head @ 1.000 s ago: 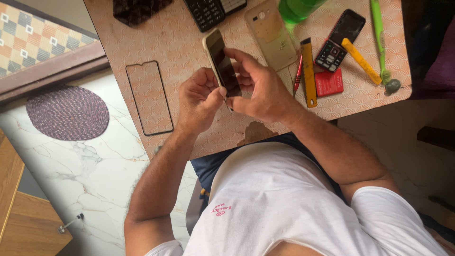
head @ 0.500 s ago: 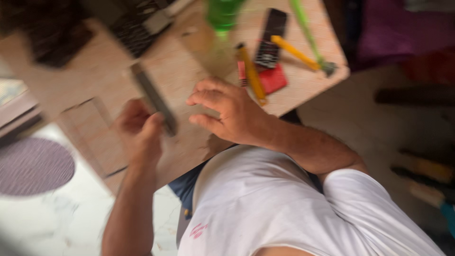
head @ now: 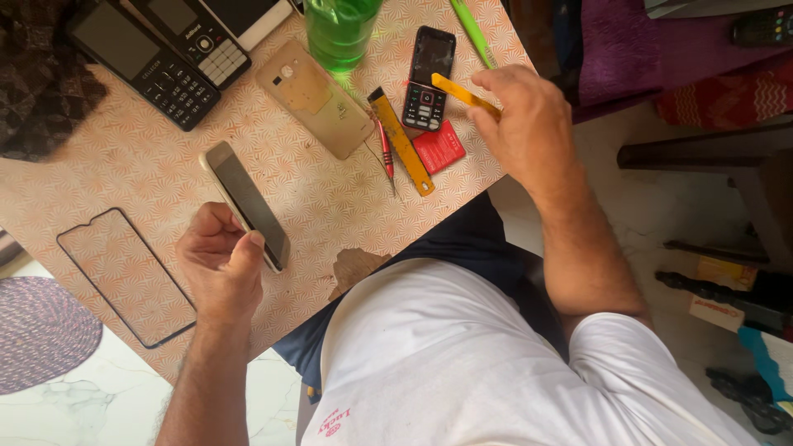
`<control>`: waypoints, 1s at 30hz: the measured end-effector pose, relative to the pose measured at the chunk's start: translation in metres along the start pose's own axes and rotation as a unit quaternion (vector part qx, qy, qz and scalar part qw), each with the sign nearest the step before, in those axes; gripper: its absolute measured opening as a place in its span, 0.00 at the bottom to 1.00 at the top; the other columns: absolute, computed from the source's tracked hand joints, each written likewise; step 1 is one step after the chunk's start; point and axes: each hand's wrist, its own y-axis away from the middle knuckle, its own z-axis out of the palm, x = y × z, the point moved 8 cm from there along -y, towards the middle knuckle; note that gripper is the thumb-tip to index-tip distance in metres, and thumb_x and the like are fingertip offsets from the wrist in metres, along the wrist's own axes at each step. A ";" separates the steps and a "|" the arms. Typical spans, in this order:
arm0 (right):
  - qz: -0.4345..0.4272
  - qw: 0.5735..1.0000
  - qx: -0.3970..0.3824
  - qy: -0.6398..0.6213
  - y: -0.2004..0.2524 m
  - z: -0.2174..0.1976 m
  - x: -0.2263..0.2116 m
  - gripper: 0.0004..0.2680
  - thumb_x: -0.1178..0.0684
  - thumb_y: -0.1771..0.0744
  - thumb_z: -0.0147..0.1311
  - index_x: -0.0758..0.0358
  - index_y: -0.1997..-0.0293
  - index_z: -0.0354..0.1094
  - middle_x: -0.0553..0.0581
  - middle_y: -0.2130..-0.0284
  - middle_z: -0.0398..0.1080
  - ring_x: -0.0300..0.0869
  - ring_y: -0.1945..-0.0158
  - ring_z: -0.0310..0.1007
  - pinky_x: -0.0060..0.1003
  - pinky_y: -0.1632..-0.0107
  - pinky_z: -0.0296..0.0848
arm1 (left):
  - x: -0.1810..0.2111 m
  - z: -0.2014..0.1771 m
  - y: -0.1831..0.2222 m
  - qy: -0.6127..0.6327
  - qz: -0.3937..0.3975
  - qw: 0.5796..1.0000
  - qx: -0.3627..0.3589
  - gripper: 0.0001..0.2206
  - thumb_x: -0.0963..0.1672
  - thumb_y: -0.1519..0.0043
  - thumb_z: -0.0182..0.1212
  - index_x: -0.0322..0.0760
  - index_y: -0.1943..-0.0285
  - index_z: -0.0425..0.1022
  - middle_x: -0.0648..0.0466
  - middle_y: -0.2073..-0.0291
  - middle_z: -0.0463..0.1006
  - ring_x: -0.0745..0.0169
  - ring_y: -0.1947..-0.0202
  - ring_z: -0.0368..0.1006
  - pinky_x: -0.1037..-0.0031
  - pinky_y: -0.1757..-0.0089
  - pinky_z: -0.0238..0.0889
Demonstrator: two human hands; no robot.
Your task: The person pries open the back casing and frame of a mobile phone using a utility knife and a wooden stick, separating the internal components by hand.
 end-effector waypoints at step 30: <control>0.088 0.638 -0.252 -0.722 0.032 0.100 -0.137 0.11 0.51 0.27 0.53 0.70 0.45 0.68 0.53 0.71 0.68 0.32 0.73 0.59 0.26 0.71 0.59 | 0.003 0.001 -0.010 -0.093 -0.044 0.995 0.006 0.03 0.36 0.41 0.56 0.31 0.62 0.68 0.59 0.72 0.71 0.77 0.74 0.65 0.82 0.72 0.61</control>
